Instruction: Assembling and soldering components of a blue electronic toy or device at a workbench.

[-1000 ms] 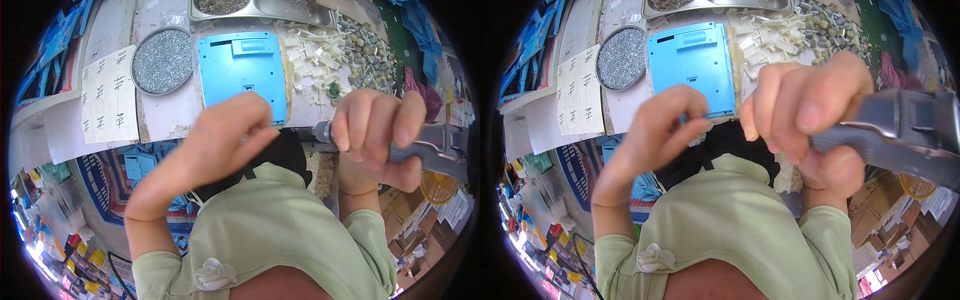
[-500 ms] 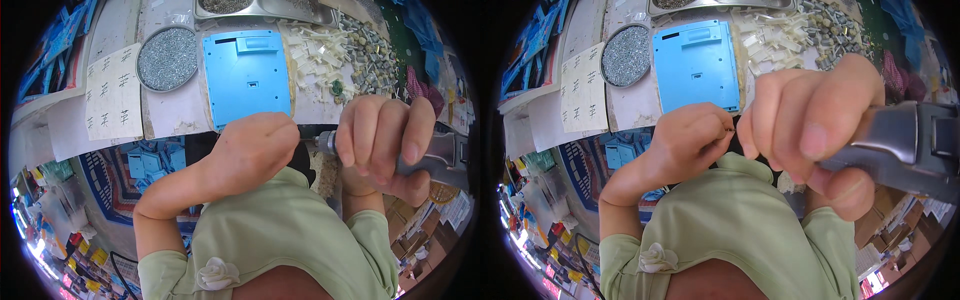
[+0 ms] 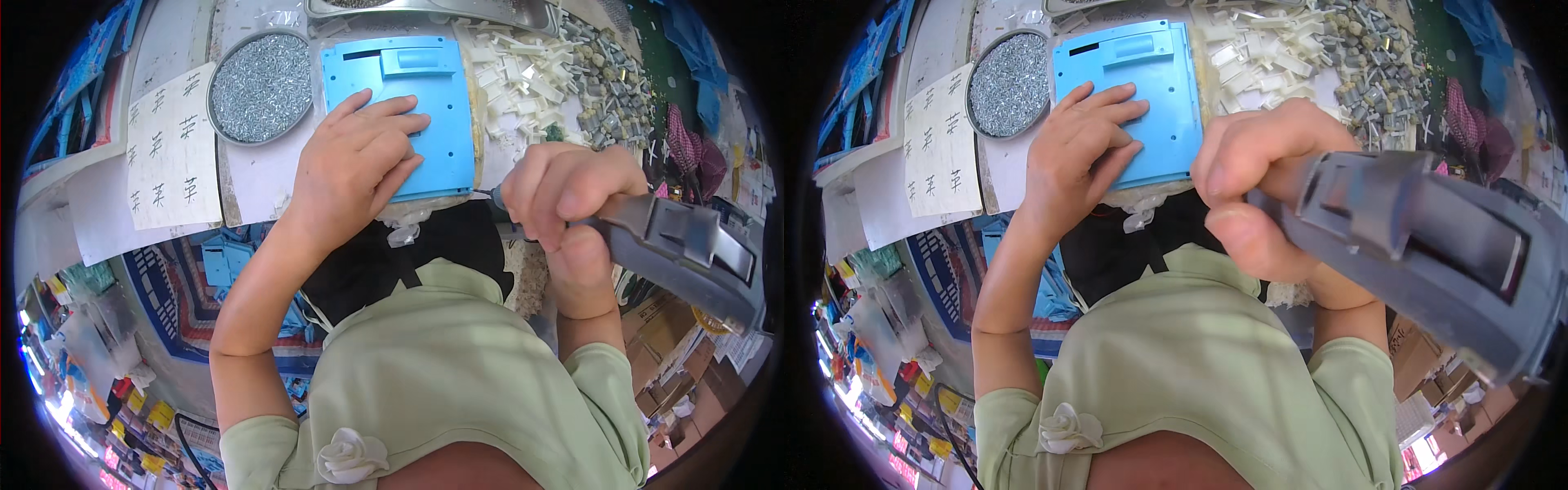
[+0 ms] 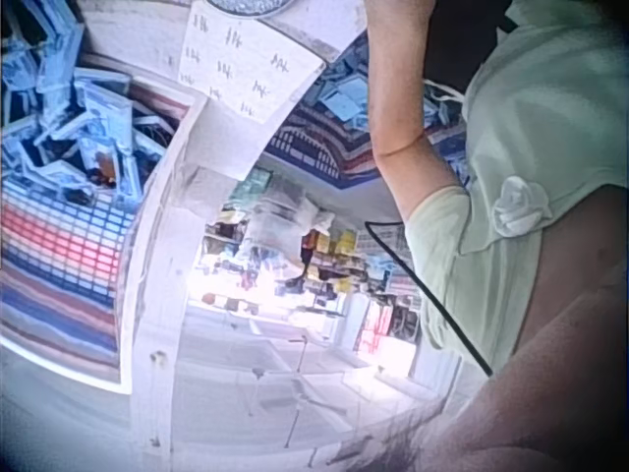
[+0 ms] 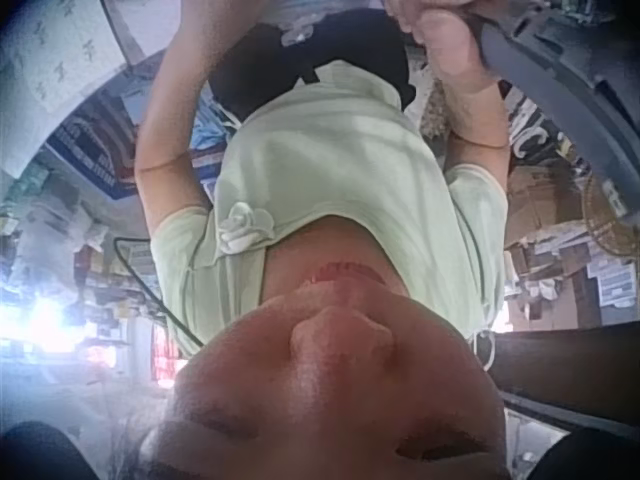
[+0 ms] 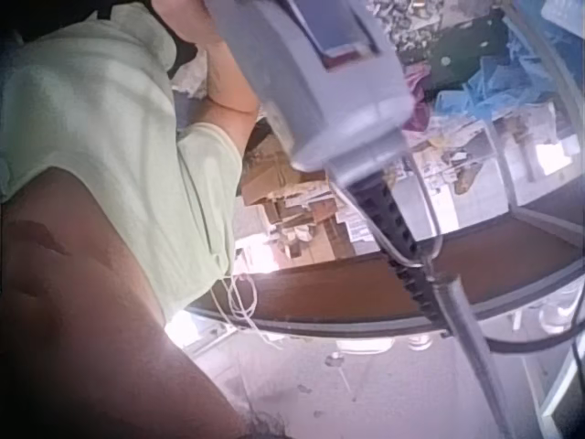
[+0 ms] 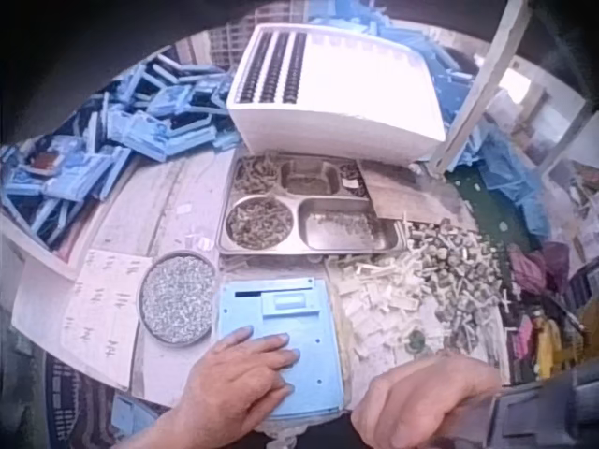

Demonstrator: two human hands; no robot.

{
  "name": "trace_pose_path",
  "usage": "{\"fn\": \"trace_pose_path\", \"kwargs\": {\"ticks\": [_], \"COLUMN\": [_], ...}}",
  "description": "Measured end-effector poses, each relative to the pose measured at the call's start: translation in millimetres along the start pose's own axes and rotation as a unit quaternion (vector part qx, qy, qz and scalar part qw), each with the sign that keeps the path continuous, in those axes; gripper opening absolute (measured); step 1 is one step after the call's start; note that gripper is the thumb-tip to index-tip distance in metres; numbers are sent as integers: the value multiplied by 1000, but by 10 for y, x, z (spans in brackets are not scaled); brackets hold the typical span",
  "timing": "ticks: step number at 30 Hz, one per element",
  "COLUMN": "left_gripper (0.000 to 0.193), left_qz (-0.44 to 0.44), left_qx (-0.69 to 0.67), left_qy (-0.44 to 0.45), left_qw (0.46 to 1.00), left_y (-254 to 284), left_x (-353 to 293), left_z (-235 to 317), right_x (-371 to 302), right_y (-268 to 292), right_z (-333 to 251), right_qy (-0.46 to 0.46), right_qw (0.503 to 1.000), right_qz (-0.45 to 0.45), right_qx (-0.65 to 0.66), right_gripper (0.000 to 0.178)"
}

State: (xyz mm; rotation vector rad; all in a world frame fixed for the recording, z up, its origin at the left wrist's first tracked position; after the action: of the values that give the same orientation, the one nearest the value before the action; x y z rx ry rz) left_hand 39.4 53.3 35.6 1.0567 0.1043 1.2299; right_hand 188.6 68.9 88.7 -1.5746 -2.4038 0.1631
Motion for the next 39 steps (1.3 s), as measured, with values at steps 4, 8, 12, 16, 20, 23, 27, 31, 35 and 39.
{"fn": "trace_pose_path", "kwargs": {"ticks": [4,8,12,16,20,23,27,31,35,39], "left_gripper": [16,17,16,17,16,17,16,15,15,15], "left_qz": [5,5,5,12,5,6,0,-4,-13,-12], "left_qx": [-10,-42,-35,-37,-72,-68,-75,-79,-78,-77], "left_qy": [10,34,23,19,56,59,59,65,73,60], "left_qw": [1000,999,999,999,996,996,995,995,994,995], "left_y": [-13,6,0,24,14,6,8,8,-24,3], "left_x": [-31,-12,-51,-7,-25,-32,-6,-9,-27,58], "left_z": [-26,-69,-49,-79,-100,-115,-112,-119,-144,-143], "right_x": [-13,-2,156,374,371,431,638,691,751,965], "right_y": [-139,-214,-183,-264,-349,-364,-165,-207,-211,-88], "right_z": [37,39,-83,20,88,57,-82,119,175,-225], "right_qy": [51,90,97,97,108,109,126,133,109,166], "right_qw": [994,986,988,986,979,975,982,974,976,972], "right_qz": [-75,-118,-114,-114,-148,-185,-134,-179,-183,-159], "right_qx": [-63,-76,-39,-80,-90,-64,-43,-36,-34,-42], "right_gripper": [31,32,36,36,36,37,30,19,20,25]}}
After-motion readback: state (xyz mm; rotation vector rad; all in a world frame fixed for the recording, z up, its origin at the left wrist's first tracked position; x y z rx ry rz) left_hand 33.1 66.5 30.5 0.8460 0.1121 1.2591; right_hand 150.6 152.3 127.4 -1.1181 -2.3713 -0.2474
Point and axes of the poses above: each hand's wrist, its own x-axis towards the middle knuckle, its own y-axis out of the back of the hand, z = x × y, the point moved 10 cm from there along x, towards the middle knuckle, and after that the axes turned 1 degree about -y, right-handed, at the moved point
